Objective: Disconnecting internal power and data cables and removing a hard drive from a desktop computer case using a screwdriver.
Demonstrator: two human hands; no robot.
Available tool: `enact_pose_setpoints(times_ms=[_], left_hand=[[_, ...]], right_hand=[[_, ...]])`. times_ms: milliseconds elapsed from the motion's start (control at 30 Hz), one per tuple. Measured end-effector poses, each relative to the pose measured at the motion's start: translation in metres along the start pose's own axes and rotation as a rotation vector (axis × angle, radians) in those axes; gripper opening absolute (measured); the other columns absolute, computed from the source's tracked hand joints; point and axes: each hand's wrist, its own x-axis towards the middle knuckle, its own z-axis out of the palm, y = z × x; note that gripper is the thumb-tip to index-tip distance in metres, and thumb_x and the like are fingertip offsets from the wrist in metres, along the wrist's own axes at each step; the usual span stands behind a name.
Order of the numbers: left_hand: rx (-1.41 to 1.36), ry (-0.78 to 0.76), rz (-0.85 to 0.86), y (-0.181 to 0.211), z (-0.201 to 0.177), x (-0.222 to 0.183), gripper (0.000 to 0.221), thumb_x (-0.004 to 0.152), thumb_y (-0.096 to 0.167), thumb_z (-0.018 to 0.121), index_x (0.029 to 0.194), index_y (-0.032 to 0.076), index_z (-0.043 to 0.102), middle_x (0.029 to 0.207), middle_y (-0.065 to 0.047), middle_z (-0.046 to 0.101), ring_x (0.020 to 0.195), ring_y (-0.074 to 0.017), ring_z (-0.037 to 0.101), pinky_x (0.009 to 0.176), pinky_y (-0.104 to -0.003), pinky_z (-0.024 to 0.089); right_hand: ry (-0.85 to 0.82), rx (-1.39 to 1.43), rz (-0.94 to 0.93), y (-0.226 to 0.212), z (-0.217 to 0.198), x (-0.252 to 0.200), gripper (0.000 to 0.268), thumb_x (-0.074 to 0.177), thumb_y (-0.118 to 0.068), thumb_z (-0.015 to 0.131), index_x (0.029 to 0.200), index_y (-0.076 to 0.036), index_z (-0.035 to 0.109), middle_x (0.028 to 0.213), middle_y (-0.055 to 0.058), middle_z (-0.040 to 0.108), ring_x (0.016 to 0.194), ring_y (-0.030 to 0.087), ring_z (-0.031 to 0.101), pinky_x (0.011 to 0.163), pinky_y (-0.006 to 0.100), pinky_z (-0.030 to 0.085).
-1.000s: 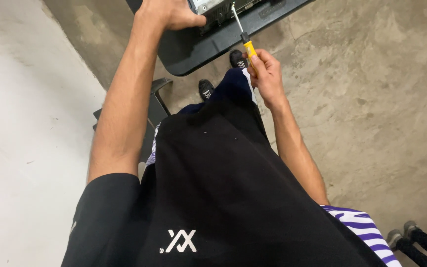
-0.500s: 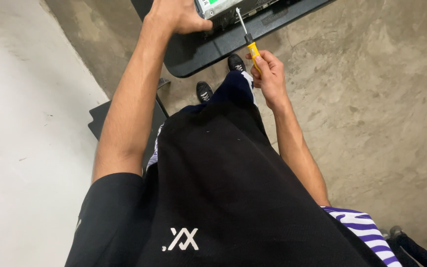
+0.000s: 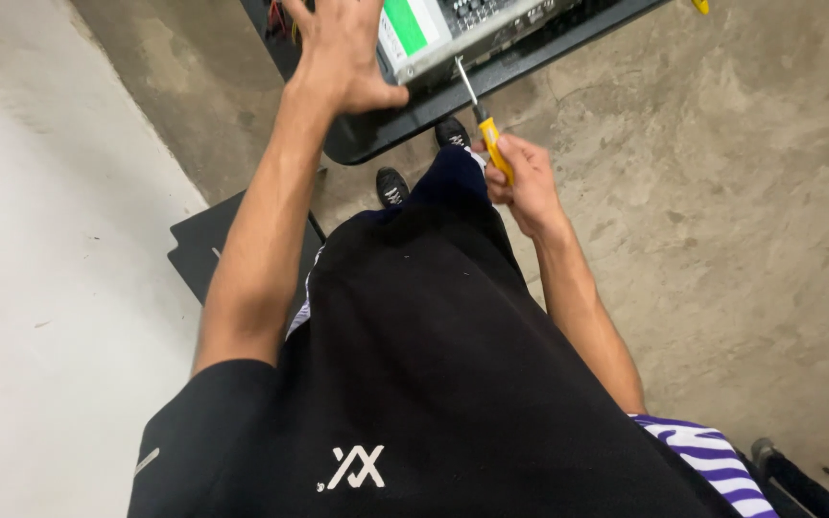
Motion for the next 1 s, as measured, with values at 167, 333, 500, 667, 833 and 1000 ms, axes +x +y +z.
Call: enact_pose_setpoints(times_ms=[167,333,500,667,833,1000], left_hand=[[-0.025,0.204,0.077,-0.001,0.003,-0.024,0.108,0.057,0.046,0.098,0.144,0.022,0.040,0.146,-0.026,0.028,0.135,-0.0482,0.025,0.097,-0.071,0.022],[-0.098,0.263,0.130,0.001,-0.001,-0.041,0.097,0.052,0.037,0.093,0.134,0.023,0.045,0.140,-0.024,0.031,0.133,-0.0446,0.026,0.097,-0.062,0.021],[-0.105,0.675,0.132,0.042,0.016,-0.072,0.056,0.098,0.062,0.064,0.115,0.009,0.063,0.131,-0.019,0.052,0.129,-0.0375,0.046,0.097,-0.056,0.033],[-1.073,0.460,-0.255,0.087,0.087,-0.065,0.025,0.088,0.041,0.079,0.086,0.018,0.071,0.081,-0.003,0.074,0.077,-0.0217,0.076,0.066,-0.033,0.057],[-1.363,0.234,-0.509,0.099,0.119,-0.047,0.045,0.080,0.043,0.086,0.098,0.006,0.069,0.090,-0.015,0.076,0.072,-0.0226,0.077,0.045,-0.027,0.063],[-1.738,0.328,-0.436,0.094,0.171,-0.026,0.024,0.088,0.020,0.084,0.102,0.004,0.073,0.090,-0.010,0.077,0.079,-0.0161,0.077,0.064,-0.027,0.068]], right_hand=[[-0.028,0.022,0.029,0.009,-0.003,-0.010,0.038,0.106,-0.034,0.054,0.113,0.001,0.067,0.064,-0.002,0.040,0.048,0.005,0.030,0.047,0.018,0.024],[0.186,-0.339,-0.246,0.017,0.021,-0.020,0.023,0.095,-0.014,0.073,0.112,-0.009,0.058,0.097,0.005,0.061,0.052,0.011,0.062,0.046,0.020,0.049],[0.270,-0.092,-0.098,0.025,0.037,-0.006,0.019,0.105,-0.029,0.053,0.099,-0.011,0.049,0.070,0.012,0.058,0.039,0.010,0.036,0.034,0.021,0.024],[0.299,-0.145,-0.324,0.053,0.012,0.001,0.018,0.102,-0.010,0.068,0.113,-0.001,0.057,0.088,0.020,0.071,0.065,0.019,0.070,0.050,0.027,0.057],[0.375,-0.249,-0.412,0.038,0.019,-0.005,0.035,0.090,-0.004,0.086,0.110,0.000,0.057,0.096,0.017,0.067,0.081,0.020,0.071,0.051,0.036,0.065],[0.322,-0.280,-0.377,0.026,0.023,-0.003,0.045,0.088,-0.007,0.090,0.117,0.004,0.058,0.094,0.018,0.061,0.071,0.024,0.070,0.041,0.034,0.061]])
